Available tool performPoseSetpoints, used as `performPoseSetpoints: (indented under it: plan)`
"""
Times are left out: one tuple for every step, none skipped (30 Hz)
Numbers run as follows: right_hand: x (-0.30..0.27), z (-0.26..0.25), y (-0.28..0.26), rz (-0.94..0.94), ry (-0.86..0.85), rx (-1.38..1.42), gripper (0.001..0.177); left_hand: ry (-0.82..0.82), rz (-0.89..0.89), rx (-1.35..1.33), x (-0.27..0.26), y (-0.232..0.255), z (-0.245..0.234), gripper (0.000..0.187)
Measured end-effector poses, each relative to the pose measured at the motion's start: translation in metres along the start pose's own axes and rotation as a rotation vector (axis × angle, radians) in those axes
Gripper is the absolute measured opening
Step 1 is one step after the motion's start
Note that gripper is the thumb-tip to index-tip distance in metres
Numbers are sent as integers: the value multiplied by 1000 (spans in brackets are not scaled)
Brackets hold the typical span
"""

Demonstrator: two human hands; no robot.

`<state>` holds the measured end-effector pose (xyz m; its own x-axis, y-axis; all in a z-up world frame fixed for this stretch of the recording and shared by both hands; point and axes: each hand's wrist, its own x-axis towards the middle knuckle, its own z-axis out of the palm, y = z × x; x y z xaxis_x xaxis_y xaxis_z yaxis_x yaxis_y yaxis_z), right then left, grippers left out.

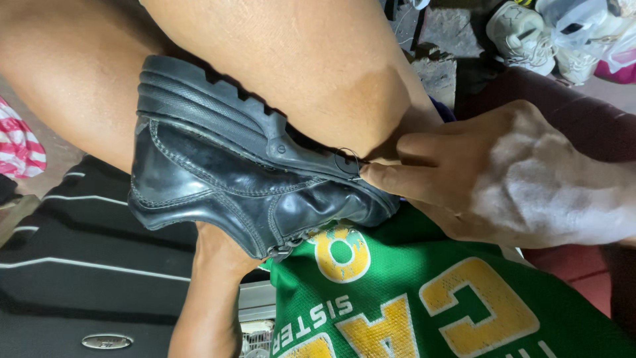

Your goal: The person sews a black leather shoe using a needle and thread. They repeatedly insert the needle into the shoe's upper and pull the thread through to stitch the material.

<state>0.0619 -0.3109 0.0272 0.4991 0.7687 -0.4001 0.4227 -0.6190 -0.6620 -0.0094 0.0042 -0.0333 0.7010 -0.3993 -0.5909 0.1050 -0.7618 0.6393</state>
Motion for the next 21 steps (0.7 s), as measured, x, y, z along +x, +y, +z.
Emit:
performPoseSetpoints:
  plan:
    - [0, -1, -1, -49, 43, -16, 34, -17, -12, -4, 1, 0, 2, 39]
    - [0, -1, 0, -64, 24, -16, 36, -29, -27, -7, 1, 0, 4, 39]
    - [1, -2, 1, -78, 5, -17, 39, -4, 12, -4, 2, -1, 5, 39]
    - [1, -2, 3, -99, 4, -11, 40, 16, 47, -2, 2, -2, 7, 39]
    - [1, -2, 5, -121, 4, -5, 41, 36, 83, 0, 2, -3, 9, 40]
    - [0, -1, 8, -145, 25, 4, 41, 50, 103, -18, 1, -5, 11, 40]
    - [0, 2, 11, -170, 47, 12, 41, 64, 123, -37, 1, -6, 13, 41]
    - [-1, 5, 12, -140, 32, 105, 41, 78, 149, -56, 3, -8, 14, 41]
    - [-2, 9, 14, -111, 16, 198, 42, 73, 154, -74, 5, -9, 16, 40]
    - [-3, 12, 15, -99, -1, 167, 39, 73, 154, -90, 5, -10, 18, 38]
    - [-4, 16, 15, -87, -18, 136, 37, 73, 154, -107, 5, -10, 19, 37]
    - [-5, 23, 12, -88, -24, 111, 35, 74, 149, -121, 4, -11, 20, 36]
    - [-6, 30, 10, -86, -17, 68, 33, 74, 143, -135, 1, -11, 21, 34]
    - [-5, 37, 8, -87, 23, 30, 30, 74, 144, -146, 1, -12, 20, 33]
    - [-4, 44, 7, -85, 58, -8, 28, 74, 175, -63, 0, -13, 20, 34]
    - [-4, 50, 7, -81, 94, -35, 26, 70, 207, 20, 0, -14, 20, 36]
    - [-2, 57, 9, -86, 136, -59, 25, 67, 239, 103, -1, -15, 21, 37]
    - [-1, 60, 10, -83, 175, -79, 23, 83, 209, 125, -2, -16, 23, 39]
    - [1, 63, 11, -86, 218, -109, 21, 99, 178, 146, -3, -17, 24, 40]
    - [4, 64, 12, -97, 239, -127, 19, 119, 146, 169, -4, -18, 26, 41]
    - [8, 64, 12, -107, 255, -142, 18, 110, 167, 119, -5, -19, 27, 40]
